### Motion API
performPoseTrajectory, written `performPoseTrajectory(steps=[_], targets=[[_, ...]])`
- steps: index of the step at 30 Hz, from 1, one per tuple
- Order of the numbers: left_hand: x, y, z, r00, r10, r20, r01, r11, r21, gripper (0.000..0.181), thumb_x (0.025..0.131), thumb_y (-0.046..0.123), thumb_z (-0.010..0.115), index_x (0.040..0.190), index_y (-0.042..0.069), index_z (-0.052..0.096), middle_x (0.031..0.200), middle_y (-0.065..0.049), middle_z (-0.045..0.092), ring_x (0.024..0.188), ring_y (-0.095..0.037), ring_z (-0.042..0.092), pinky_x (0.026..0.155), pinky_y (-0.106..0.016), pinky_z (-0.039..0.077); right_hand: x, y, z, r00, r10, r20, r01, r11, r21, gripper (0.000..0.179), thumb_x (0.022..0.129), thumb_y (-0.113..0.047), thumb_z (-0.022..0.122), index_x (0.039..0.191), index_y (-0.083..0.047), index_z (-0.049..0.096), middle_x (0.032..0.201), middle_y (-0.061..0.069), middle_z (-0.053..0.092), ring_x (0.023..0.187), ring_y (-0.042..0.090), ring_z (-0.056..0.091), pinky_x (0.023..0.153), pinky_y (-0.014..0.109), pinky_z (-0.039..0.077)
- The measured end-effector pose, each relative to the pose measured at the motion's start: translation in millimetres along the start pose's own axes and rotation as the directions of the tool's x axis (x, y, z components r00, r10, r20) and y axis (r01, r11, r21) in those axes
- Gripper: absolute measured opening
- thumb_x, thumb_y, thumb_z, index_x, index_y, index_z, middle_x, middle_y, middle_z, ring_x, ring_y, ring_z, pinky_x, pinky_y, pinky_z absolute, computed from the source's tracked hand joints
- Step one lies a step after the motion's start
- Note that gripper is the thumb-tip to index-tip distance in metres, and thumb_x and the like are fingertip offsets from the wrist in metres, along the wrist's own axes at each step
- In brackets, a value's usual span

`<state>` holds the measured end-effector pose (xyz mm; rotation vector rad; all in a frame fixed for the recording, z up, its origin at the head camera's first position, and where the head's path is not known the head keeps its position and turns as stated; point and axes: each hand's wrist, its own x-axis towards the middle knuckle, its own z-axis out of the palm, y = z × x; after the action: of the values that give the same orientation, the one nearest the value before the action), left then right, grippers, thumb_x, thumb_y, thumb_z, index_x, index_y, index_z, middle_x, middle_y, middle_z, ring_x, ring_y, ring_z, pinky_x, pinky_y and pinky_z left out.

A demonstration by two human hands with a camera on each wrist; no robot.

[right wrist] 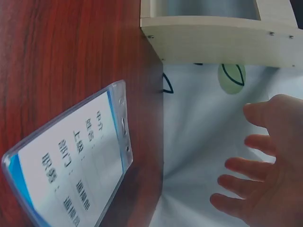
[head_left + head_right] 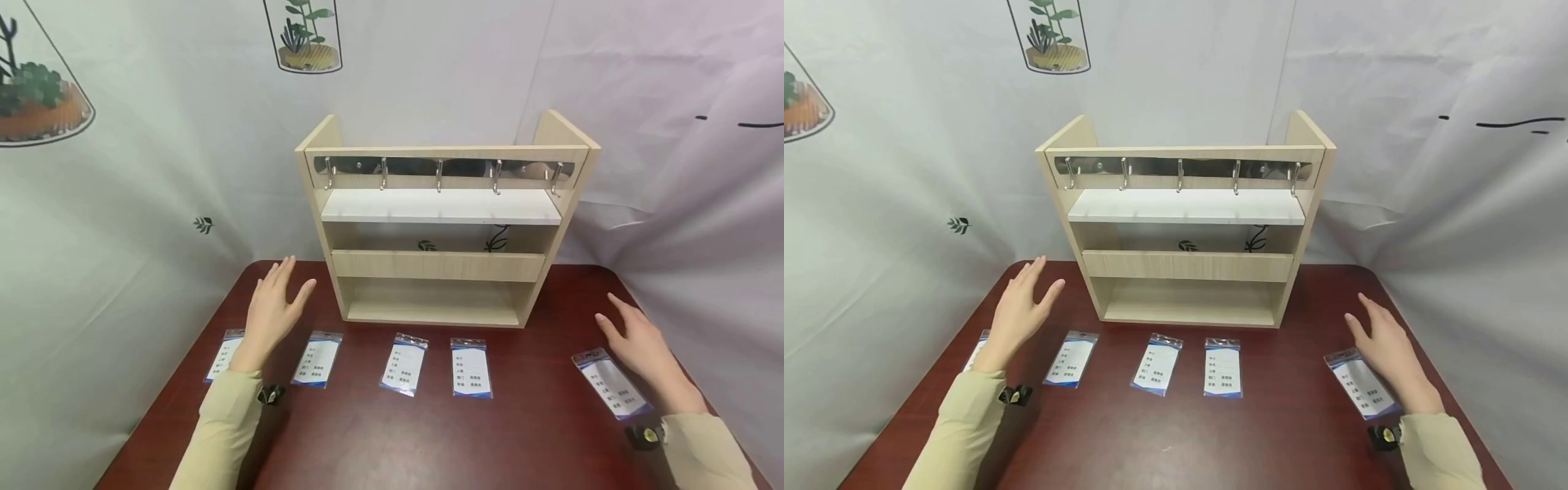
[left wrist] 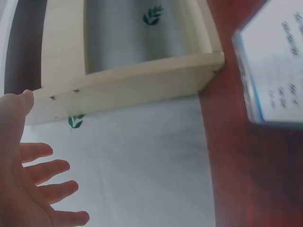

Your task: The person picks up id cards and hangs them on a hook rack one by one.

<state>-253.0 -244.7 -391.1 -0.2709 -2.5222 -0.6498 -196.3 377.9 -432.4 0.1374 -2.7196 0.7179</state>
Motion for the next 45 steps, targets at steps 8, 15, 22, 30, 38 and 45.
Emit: performPoseTrajectory(steps=[8, 15, 22, 30, 38, 45], targets=[[14.2, 13.2, -1.3, 0.998, -0.036, -0.053, 0.029, 0.989, -0.143, 0.069, 0.098, 0.044, 0.065, 0.151, 0.005, 0.045, 0.150, -0.021, 0.048, 0.139, -0.041, 0.043, 0.110, -0.059, 0.034, -6.5, 7, -4, 0.999, 0.019, 0.040, -0.018, 1.000, -0.024, 0.058, 0.105, -0.028, 0.052, 0.144, 0.013, 0.040, 0.134, 0.046, 0.044, 0.120, 0.065, 0.039, 0.093, 0.072, 0.032], [28.0, 21.5, -2.1, 0.995, -0.059, -0.083, 0.037, 0.969, -0.243, 0.068, 0.096, 0.045, 0.067, 0.149, 0.007, 0.049, 0.146, -0.019, 0.053, 0.136, -0.036, 0.048, 0.110, -0.053, 0.038, -16.1, 15, -5, 0.995, 0.043, 0.085, -0.038, 0.998, -0.059, 0.056, 0.102, -0.028, 0.058, 0.136, 0.015, 0.047, 0.130, 0.044, 0.049, 0.115, 0.065, 0.044, 0.089, 0.070, 0.037], [34.7, 23.9, 2.6, 0.990, -0.107, -0.093, 0.071, 0.944, -0.322, 0.063, 0.096, 0.041, 0.069, 0.146, 0.006, 0.053, 0.142, -0.016, 0.058, 0.136, -0.032, 0.049, 0.110, -0.050, 0.039, -21.1, 23, -8, 0.981, 0.095, 0.169, -0.082, 0.993, -0.085, 0.061, 0.099, -0.032, 0.062, 0.134, 0.016, 0.047, 0.131, 0.044, 0.048, 0.116, 0.064, 0.045, 0.089, 0.070, 0.038], [39.4, 27.5, 8.9, 0.986, -0.135, -0.097, 0.092, 0.930, -0.357, 0.063, 0.095, 0.042, 0.070, 0.143, 0.005, 0.056, 0.139, -0.016, 0.060, 0.128, -0.035, 0.056, 0.100, -0.051, 0.047, -23.8, 28, -14, 0.952, 0.152, 0.265, -0.121, 0.984, -0.128, 0.070, 0.095, -0.038, 0.067, 0.132, 0.018, 0.047, 0.123, 0.042, 0.056, 0.112, 0.063, 0.049, 0.086, 0.068, 0.042], [45.5, 31.4, 12.1, 0.985, -0.140, -0.103, 0.093, 0.924, -0.372, 0.062, 0.095, 0.043, 0.070, 0.142, 0.005, 0.057, 0.137, -0.014, 0.062, 0.112, -0.036, 0.066, 0.086, -0.050, 0.054, -24.8, 33, -14, 0.939, 0.169, 0.299, -0.137, 0.982, -0.126, 0.068, 0.089, -0.037, 0.074, 0.123, 0.019, 0.054, 0.108, 0.035, 0.065, 0.105, 0.059, 0.056, 0.083, 0.065, 0.045], [48.5, 32.4, 14.7, 0.986, -0.137, -0.096, 0.090, 0.920, -0.381, 0.061, 0.096, 0.042, 0.069, 0.142, 0.004, 0.057, 0.137, -0.015, 0.062, 0.106, -0.039, 0.068, 0.082, -0.051, 0.056, -24.1, 37, -13, 0.897, 0.216, 0.386, -0.178, 0.975, -0.132, 0.071, 0.086, -0.038, 0.077, 0.117, 0.021, 0.053, 0.101, 0.031, 0.066, 0.097, 0.051, 0.060, 0.081, 0.061, 0.047]])
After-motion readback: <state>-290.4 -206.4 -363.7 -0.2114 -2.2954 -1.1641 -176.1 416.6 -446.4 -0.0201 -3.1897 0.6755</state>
